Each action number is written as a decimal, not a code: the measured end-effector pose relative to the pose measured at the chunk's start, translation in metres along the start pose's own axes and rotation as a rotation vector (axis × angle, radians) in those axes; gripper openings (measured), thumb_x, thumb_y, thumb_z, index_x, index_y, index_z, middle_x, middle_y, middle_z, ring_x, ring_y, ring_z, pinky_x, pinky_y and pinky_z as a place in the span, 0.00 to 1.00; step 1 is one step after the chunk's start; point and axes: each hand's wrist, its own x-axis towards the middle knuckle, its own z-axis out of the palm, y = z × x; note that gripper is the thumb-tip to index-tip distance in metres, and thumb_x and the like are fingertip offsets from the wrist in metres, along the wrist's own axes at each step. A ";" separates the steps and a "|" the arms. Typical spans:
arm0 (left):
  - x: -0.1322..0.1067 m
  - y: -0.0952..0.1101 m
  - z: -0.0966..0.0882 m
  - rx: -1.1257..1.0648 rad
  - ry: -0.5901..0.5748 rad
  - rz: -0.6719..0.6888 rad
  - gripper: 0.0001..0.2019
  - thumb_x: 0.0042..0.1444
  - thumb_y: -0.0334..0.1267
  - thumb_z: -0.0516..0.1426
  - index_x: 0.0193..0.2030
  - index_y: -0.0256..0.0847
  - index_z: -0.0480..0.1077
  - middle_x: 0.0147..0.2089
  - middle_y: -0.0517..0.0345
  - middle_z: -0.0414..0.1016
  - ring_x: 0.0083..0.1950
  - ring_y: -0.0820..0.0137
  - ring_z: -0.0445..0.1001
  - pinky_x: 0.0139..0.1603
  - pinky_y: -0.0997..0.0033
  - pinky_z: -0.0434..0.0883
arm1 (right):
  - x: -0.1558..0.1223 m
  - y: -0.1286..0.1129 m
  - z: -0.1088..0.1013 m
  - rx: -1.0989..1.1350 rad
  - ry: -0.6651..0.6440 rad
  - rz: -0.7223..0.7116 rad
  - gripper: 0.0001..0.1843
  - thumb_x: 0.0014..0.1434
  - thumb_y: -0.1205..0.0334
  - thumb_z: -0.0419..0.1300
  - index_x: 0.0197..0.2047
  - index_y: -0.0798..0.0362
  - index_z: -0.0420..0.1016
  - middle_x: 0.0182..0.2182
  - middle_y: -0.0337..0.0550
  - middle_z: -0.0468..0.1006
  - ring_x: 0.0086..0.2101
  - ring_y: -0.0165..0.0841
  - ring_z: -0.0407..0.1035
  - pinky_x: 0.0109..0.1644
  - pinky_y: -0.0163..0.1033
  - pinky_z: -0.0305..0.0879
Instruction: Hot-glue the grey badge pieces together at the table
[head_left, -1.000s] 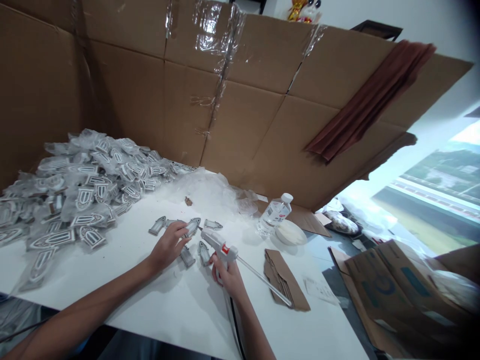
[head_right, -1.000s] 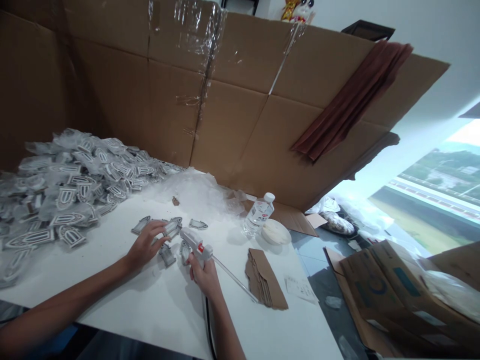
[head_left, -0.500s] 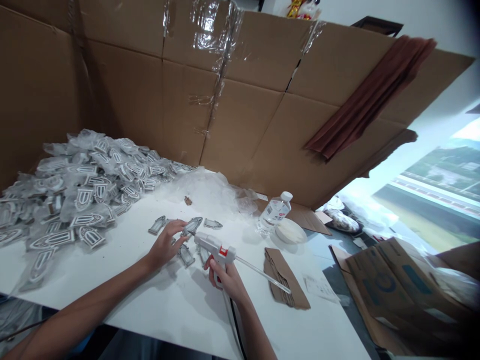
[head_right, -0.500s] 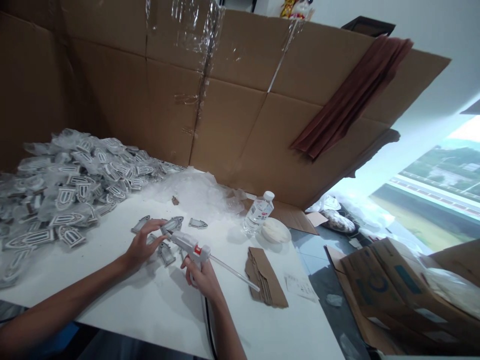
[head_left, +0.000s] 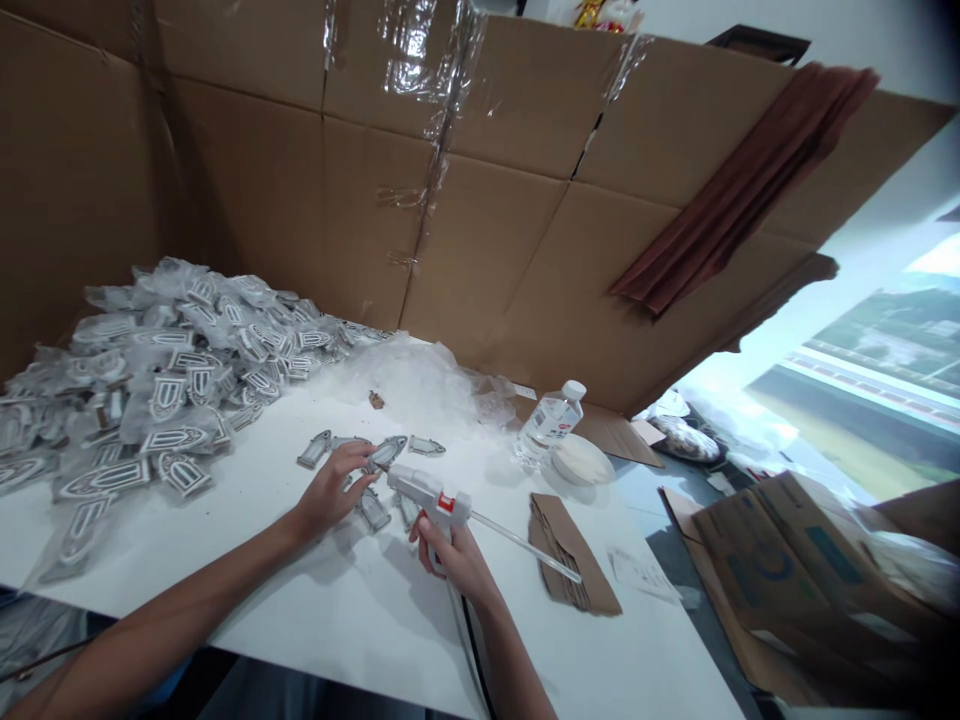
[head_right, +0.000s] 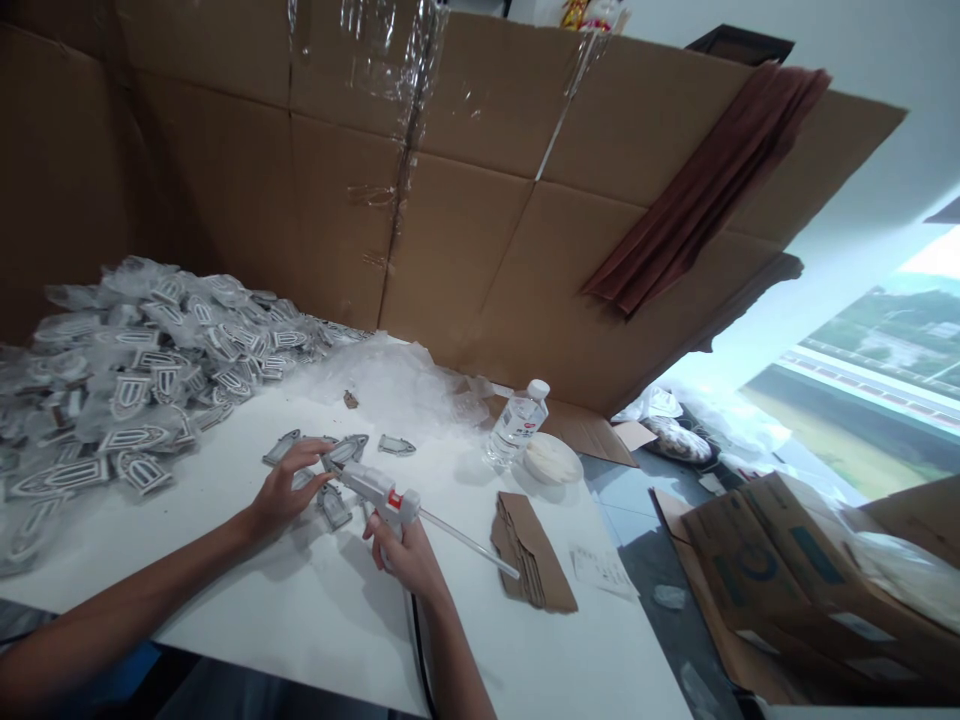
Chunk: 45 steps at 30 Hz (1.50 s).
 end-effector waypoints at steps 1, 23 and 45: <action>0.000 0.000 0.000 0.003 0.000 0.001 0.25 0.52 0.20 0.60 0.53 0.40 0.57 0.51 0.44 0.70 0.56 0.63 0.70 0.54 0.52 0.72 | 0.000 0.000 0.000 -0.006 -0.002 -0.002 0.29 0.62 0.37 0.50 0.33 0.58 0.68 0.14 0.35 0.63 0.16 0.24 0.53 0.22 0.31 0.52; 0.000 -0.001 0.000 0.044 0.012 -0.040 0.22 0.55 0.25 0.59 0.51 0.44 0.56 0.50 0.49 0.72 0.55 0.64 0.71 0.52 0.52 0.73 | 0.000 -0.001 0.000 0.052 -0.025 -0.002 0.26 0.63 0.39 0.50 0.34 0.58 0.68 0.14 0.35 0.64 0.15 0.23 0.53 0.21 0.31 0.51; -0.015 -0.008 0.008 0.022 -0.162 -0.459 0.20 0.57 0.36 0.59 0.55 0.43 0.60 0.52 0.49 0.71 0.54 0.63 0.73 0.53 0.58 0.71 | 0.010 0.010 -0.013 0.361 0.300 -0.093 0.27 0.59 0.37 0.54 0.34 0.57 0.68 0.12 0.35 0.64 0.11 0.23 0.51 0.13 0.30 0.46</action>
